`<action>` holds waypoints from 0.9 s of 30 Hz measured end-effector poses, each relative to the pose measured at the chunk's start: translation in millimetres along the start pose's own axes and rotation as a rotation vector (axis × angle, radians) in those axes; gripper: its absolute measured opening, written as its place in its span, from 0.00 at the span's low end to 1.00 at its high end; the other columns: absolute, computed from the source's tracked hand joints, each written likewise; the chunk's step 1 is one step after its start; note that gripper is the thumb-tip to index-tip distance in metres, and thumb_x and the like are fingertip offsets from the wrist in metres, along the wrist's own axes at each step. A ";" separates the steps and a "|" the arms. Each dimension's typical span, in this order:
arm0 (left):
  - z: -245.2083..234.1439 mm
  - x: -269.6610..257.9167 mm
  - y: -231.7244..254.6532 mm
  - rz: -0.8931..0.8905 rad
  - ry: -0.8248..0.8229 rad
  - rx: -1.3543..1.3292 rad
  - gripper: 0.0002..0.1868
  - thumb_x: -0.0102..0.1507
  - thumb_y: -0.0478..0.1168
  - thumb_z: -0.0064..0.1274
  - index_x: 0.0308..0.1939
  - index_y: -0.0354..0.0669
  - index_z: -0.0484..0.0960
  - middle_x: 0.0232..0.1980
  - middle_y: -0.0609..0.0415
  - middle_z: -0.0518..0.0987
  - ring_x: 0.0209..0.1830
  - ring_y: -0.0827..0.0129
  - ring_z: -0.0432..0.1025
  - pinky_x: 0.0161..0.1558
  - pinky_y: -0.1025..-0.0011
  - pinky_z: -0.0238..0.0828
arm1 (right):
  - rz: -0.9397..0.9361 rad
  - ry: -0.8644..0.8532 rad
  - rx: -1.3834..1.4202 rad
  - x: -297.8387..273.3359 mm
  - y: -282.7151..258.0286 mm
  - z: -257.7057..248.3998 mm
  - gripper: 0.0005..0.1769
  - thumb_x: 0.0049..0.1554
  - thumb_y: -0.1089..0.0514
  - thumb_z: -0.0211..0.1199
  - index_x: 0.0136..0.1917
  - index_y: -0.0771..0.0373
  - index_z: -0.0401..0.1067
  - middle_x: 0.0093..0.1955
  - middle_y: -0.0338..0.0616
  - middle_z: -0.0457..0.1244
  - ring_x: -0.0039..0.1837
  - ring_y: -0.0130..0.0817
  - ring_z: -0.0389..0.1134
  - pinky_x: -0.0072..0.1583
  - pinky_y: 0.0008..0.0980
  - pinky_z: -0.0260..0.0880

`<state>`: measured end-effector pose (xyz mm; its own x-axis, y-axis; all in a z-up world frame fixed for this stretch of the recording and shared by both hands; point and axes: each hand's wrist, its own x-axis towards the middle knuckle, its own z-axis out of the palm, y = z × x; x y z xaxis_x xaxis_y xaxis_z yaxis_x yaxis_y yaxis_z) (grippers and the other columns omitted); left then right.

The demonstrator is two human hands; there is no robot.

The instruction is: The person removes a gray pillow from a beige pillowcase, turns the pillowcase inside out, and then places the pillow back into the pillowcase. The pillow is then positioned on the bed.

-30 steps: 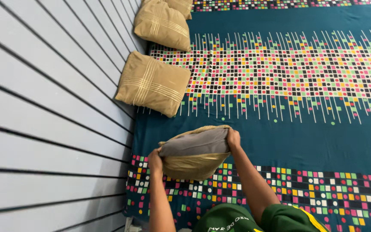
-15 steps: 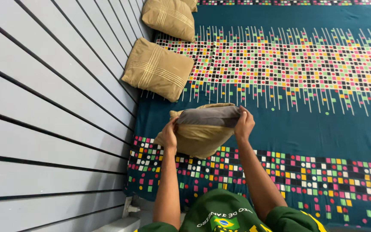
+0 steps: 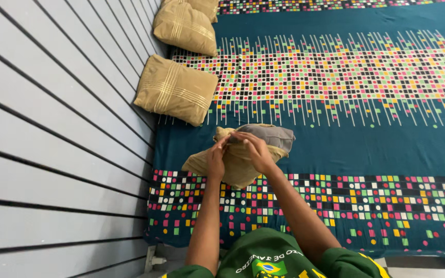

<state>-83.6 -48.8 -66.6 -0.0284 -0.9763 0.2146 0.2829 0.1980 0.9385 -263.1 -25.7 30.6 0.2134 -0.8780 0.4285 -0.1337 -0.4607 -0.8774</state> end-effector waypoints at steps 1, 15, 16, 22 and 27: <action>3.0 1.4 0.3 0.015 0.010 0.084 0.26 0.73 0.41 0.28 0.65 0.31 0.77 0.66 0.43 0.77 0.68 0.60 0.71 0.69 0.66 0.64 | 0.034 -0.008 -0.045 2.2 -2.2 -1.0 0.23 0.67 0.57 0.45 0.67 0.70 0.71 0.69 0.56 0.65 0.72 0.48 0.65 0.73 0.43 0.61; 18.3 -7.1 22.6 0.201 -0.002 0.636 0.24 0.63 0.32 0.34 0.57 0.29 0.81 0.57 0.36 0.82 0.60 0.49 0.76 0.64 0.61 0.69 | 0.020 0.119 -0.304 13.2 25.8 -9.8 0.20 0.65 0.59 0.46 0.62 0.69 0.73 0.64 0.58 0.67 0.68 0.55 0.66 0.69 0.45 0.64; 19.7 -7.8 23.5 0.209 -0.008 0.636 0.24 0.63 0.32 0.34 0.56 0.30 0.82 0.56 0.37 0.82 0.59 0.49 0.77 0.63 0.61 0.70 | 0.023 0.123 -0.314 13.7 29.6 -13.4 0.20 0.66 0.59 0.46 0.62 0.69 0.73 0.64 0.58 0.67 0.68 0.55 0.66 0.69 0.44 0.64; 18.7 -11.9 25.7 0.263 -0.051 0.651 0.22 0.61 0.32 0.36 0.52 0.31 0.84 0.53 0.38 0.83 0.55 0.48 0.78 0.60 0.60 0.73 | 0.057 0.182 -0.329 12.1 51.1 -35.6 0.20 0.65 0.58 0.46 0.61 0.69 0.74 0.62 0.59 0.68 0.65 0.54 0.68 0.67 0.43 0.65; 11.4 -11.1 20.9 0.341 -0.091 0.741 0.21 0.62 0.34 0.37 0.49 0.30 0.85 0.51 0.38 0.83 0.53 0.47 0.77 0.58 0.58 0.73 | 0.091 0.247 -0.369 7.3 60.7 -46.7 0.20 0.65 0.59 0.46 0.60 0.69 0.75 0.60 0.59 0.68 0.65 0.53 0.69 0.67 0.43 0.66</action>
<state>-88.3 -32.8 -46.3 -0.1420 -0.8476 0.5113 -0.4159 0.5198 0.7462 -314.8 -66.2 -9.4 -0.0462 -0.9010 0.4314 -0.4868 -0.3568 -0.7973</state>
